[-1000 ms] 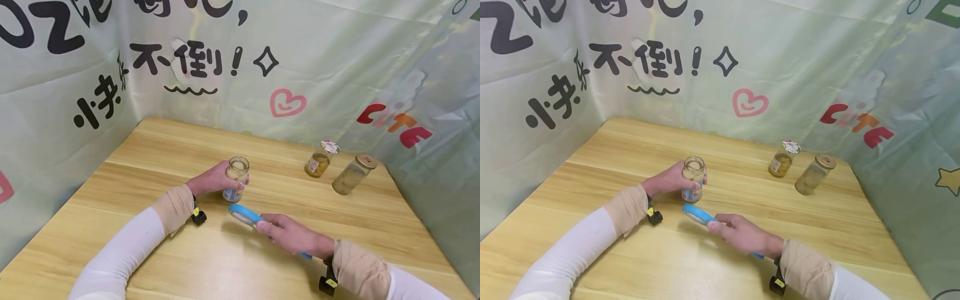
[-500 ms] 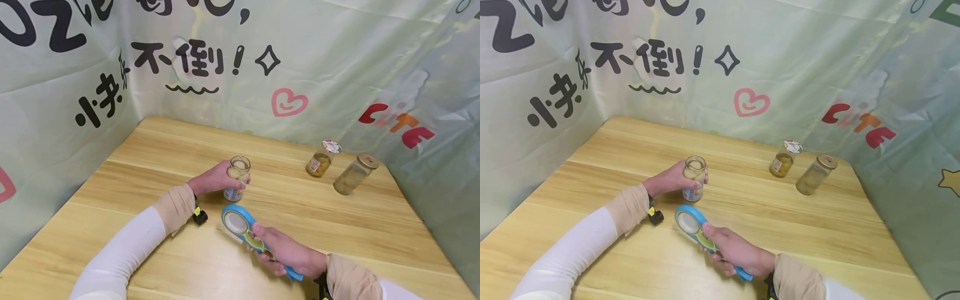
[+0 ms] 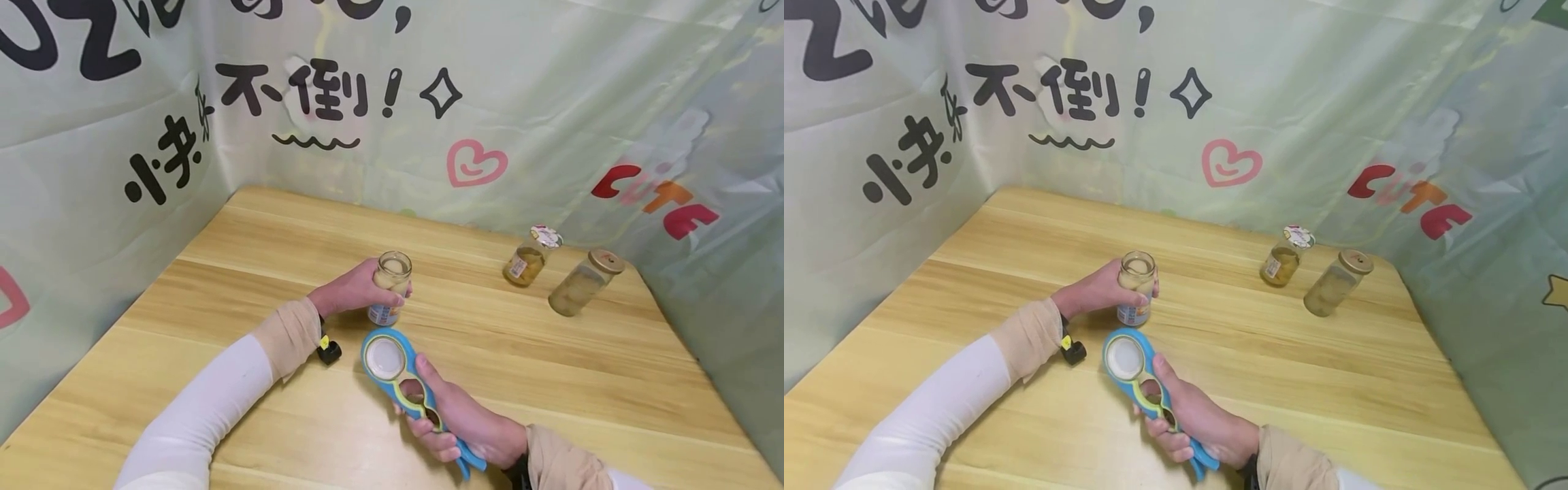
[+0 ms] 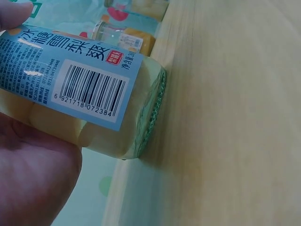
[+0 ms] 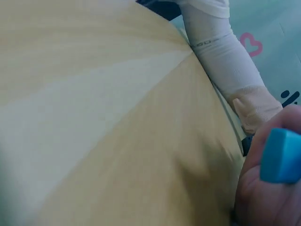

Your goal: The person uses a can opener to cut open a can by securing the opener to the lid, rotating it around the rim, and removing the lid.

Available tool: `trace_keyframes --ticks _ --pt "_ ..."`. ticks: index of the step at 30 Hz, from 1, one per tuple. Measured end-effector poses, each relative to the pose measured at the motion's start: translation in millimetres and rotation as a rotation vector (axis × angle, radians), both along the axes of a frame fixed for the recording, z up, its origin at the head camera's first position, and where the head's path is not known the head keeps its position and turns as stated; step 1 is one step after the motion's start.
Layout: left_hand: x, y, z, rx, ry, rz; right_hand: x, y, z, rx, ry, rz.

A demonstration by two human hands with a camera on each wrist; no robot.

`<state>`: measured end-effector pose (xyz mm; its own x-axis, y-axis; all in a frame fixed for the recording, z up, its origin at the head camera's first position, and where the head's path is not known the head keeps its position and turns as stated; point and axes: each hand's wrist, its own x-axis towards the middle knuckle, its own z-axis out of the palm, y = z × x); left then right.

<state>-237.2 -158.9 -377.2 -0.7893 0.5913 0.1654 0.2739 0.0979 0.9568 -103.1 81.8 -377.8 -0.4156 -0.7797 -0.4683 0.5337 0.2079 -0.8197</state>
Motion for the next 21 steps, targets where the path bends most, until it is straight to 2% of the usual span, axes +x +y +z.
trace_keyframes --ticks 7,14,21 --pt "-1.1 1 -1.2 -0.009 -0.004 0.011 -2.7 -4 1.7 0.077 -0.055 -0.020" --pt "0.0 1 -0.1 -0.017 -0.004 0.012 -7.8 -6 1.0 0.061 -0.038 0.030" --pt "0.6 1 1.5 -0.028 0.003 0.026 -11.3 -7 2.6 0.098 -0.061 0.081"
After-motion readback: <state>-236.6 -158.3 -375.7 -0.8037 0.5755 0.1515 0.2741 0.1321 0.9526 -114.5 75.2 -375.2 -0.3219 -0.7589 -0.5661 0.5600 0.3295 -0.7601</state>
